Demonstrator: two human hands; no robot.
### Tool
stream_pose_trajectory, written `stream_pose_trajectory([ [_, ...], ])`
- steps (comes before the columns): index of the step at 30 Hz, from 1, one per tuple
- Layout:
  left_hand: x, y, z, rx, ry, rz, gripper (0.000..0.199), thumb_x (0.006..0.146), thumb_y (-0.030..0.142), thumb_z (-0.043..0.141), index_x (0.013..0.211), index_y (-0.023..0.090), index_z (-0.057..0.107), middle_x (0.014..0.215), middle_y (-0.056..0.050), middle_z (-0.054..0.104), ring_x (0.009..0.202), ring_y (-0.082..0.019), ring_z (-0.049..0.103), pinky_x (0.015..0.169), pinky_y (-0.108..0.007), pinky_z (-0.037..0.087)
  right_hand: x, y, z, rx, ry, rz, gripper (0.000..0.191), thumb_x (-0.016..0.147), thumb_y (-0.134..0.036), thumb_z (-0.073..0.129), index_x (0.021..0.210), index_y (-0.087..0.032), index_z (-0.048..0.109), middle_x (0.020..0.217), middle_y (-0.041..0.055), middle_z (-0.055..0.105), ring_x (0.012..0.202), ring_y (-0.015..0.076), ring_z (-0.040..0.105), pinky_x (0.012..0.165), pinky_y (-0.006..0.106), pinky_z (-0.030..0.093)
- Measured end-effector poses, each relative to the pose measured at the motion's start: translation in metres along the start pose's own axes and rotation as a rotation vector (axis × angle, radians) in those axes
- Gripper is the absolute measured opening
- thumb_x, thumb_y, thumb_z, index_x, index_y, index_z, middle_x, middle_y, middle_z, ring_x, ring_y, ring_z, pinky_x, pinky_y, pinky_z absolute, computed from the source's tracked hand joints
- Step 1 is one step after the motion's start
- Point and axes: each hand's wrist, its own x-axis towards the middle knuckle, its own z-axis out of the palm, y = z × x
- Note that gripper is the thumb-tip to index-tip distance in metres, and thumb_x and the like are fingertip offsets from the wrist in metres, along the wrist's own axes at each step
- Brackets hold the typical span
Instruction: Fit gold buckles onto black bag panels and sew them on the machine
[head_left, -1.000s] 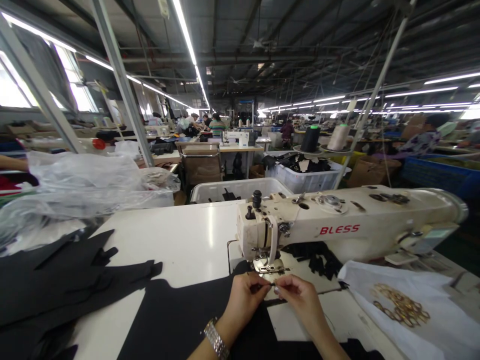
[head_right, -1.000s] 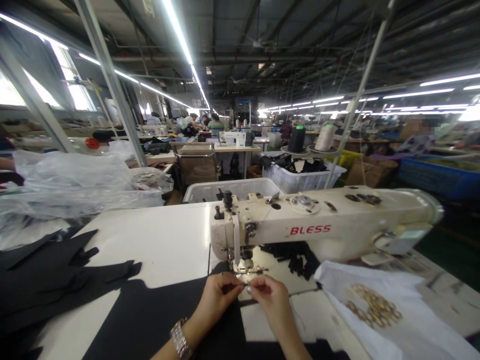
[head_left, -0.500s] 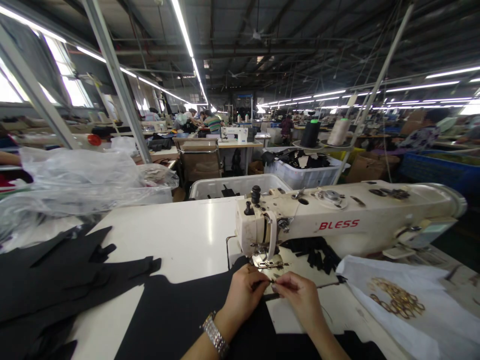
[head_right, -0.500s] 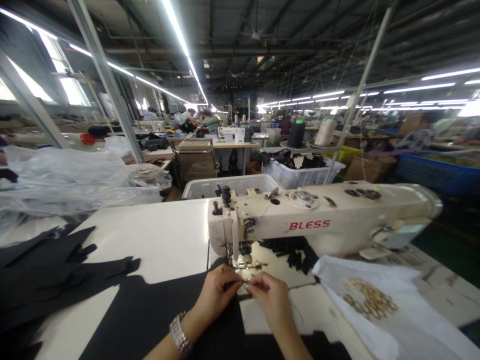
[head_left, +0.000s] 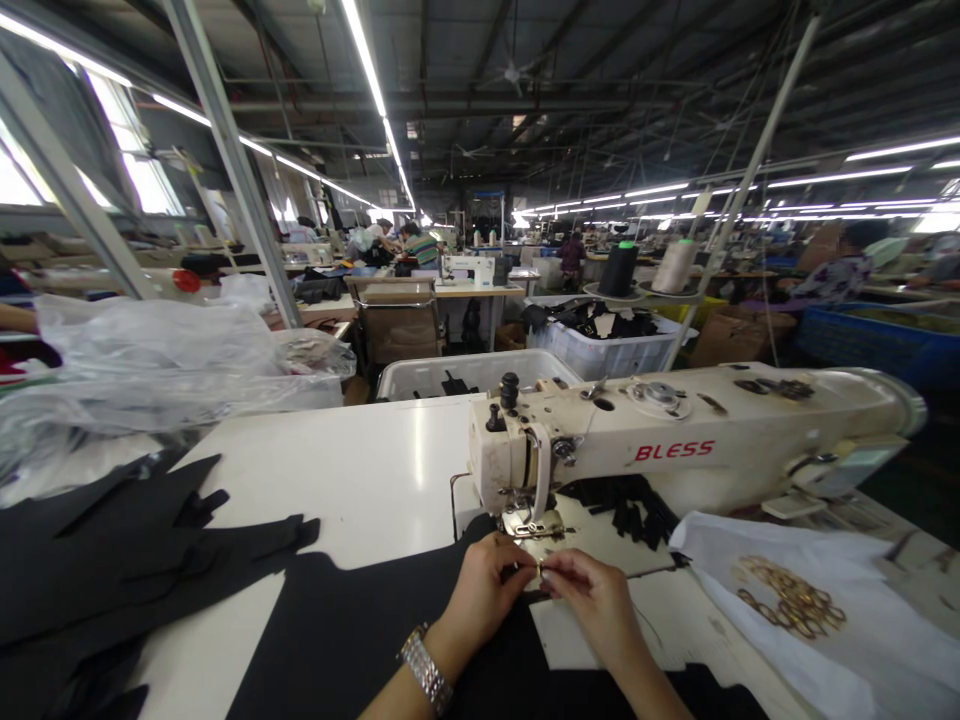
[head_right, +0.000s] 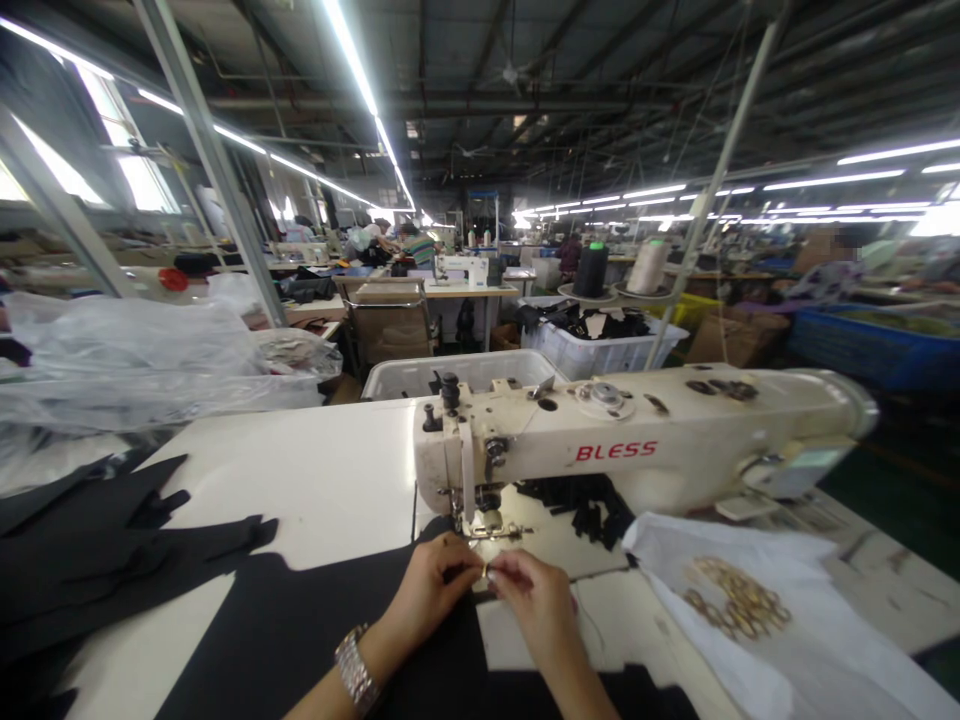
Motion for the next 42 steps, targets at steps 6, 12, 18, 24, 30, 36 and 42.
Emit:
stream_pose_trajectory([
  [6,-0.001,0.002,0.0,-0.058,0.009,-0.115,0.01,0.071,0.015,0.057,0.075,0.014,0.067,0.068,-0.004,0.063,0.059,-0.014,0.054,0.056,-0.022,0.041,0.002,0.0,-0.002,0.001,0.058,-0.01,0.025,0.072,-0.042,0.056,0.073,-0.017,0.058,0.064,0.003,0.061,0.061,0.0166,0.058,0.055,0.024,0.046],
  [12,0.0,0.007,0.002,-0.103,-0.027,-0.184,0.014,0.07,0.018,0.055,0.068,0.01,0.065,0.053,-0.003,0.056,0.047,-0.011,0.045,0.045,-0.019,0.032,0.002,0.001,0.002,0.033,-0.007,0.038,0.024,0.07,-0.039,0.059,0.074,-0.016,0.06,0.062,0.0027,0.061,0.056,0.0154,0.057,0.054,0.024,0.045],
  [18,-0.002,0.003,-0.002,-0.433,-0.127,-0.171,0.03,0.079,0.032,0.049,0.074,0.007,0.066,0.066,-0.008,0.063,0.058,-0.014,0.053,0.055,-0.022,0.04,0.004,0.009,0.0,0.089,0.038,0.11,0.027,0.067,-0.042,0.061,0.07,-0.016,0.06,0.058,0.0024,0.062,0.051,0.0146,0.056,0.045,0.022,0.041],
  [24,0.001,-0.003,-0.003,-0.87,-0.245,-0.278,0.026,0.07,0.033,0.065,0.078,0.009,0.068,0.067,-0.008,0.065,0.055,-0.011,0.054,0.056,-0.02,0.043,0.006,0.004,0.0,0.204,-0.032,0.119,0.033,0.066,-0.047,0.062,0.072,-0.015,0.062,0.061,0.0053,0.065,0.058,0.0184,0.06,0.051,0.026,0.045],
  [30,0.004,-0.005,-0.001,-0.991,-0.165,-0.298,0.02,0.051,0.022,0.079,0.057,0.009,0.064,0.078,-0.008,0.064,0.063,-0.013,0.059,0.057,-0.021,0.047,0.005,0.003,0.001,0.237,-0.044,0.141,0.032,0.057,-0.043,0.07,0.065,-0.013,0.06,0.051,0.0018,0.06,0.044,0.0116,0.051,0.042,0.022,0.039],
  [36,0.004,-0.008,0.001,-0.949,-0.189,-0.393,0.029,0.047,0.017,0.08,0.066,0.008,0.06,0.062,-0.004,0.063,0.056,-0.012,0.059,0.056,-0.02,0.046,0.003,0.004,0.006,0.224,-0.004,0.139,0.029,0.055,-0.041,0.071,0.06,-0.015,0.058,0.049,-0.0005,0.057,0.042,0.0098,0.048,0.043,0.021,0.038],
  [42,0.001,-0.007,0.005,-0.884,-0.155,-0.375,0.023,0.054,0.02,0.076,0.062,0.008,0.057,0.068,-0.005,0.064,0.062,-0.013,0.059,0.06,-0.021,0.046,0.001,0.004,0.004,0.19,0.01,0.091,0.025,0.063,-0.038,0.066,0.062,-0.015,0.058,0.05,-0.0006,0.057,0.045,0.01,0.05,0.045,0.02,0.04],
])
